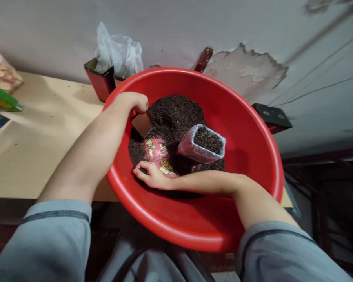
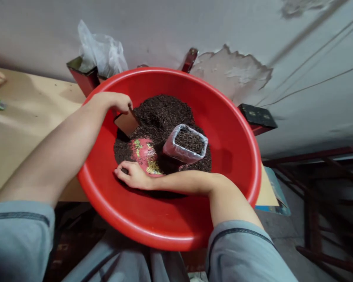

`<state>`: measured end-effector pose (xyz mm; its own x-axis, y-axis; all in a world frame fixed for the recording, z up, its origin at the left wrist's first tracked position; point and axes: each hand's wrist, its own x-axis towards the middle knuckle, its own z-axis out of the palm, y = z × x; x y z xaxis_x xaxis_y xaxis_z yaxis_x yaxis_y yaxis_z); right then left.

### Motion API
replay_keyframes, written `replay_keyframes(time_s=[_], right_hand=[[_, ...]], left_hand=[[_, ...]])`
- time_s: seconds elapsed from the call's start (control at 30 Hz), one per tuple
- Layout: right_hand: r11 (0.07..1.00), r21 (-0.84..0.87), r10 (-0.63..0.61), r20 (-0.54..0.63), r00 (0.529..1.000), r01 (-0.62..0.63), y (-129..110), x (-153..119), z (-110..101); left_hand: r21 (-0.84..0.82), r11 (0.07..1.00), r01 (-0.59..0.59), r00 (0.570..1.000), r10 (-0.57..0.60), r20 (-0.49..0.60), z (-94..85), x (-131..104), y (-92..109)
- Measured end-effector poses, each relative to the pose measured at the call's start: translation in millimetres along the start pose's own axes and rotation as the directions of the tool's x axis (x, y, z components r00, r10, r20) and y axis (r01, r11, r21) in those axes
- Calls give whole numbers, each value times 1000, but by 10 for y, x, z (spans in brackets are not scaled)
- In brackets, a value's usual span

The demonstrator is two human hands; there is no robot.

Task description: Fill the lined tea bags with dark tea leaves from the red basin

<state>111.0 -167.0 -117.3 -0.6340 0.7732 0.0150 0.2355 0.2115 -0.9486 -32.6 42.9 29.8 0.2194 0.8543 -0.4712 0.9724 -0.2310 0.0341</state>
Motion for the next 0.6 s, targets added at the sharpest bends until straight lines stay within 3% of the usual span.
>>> replay_keyframes(time_s=[0.1, 0.2, 0.3, 0.37, 0.47, 0.6], right_hand=[[999, 41, 19, -31, 999, -17, -264, 100, -374], [1000, 5, 9, -170, 985, -8, -586, 127, -882], [990, -140, -56, -322, 945, 11, -807, 51, -1438], [935, -351, -182, -375, 909, 42, -842, -52, -1782], [735, -673, -347, -264, 900, 87, -731, -247, -2152], [571, -818, -299, -128, 946, 70, -465, -455, -2272]], left_hand=[[-22, 1000, -6, 1000, 6, 21, 22, 54, -65], [-55, 998, -22, 999, 23, 22, 52, 133, -132], [-52, 998, -30, 999, 31, 24, 68, 171, -160], [-37, 999, -31, 999, 32, 25, 67, 177, -160], [16, 999, -51, 999, 51, 16, 57, 186, -154], [56, 996, -64, 998, 62, 29, 64, 189, -108]])
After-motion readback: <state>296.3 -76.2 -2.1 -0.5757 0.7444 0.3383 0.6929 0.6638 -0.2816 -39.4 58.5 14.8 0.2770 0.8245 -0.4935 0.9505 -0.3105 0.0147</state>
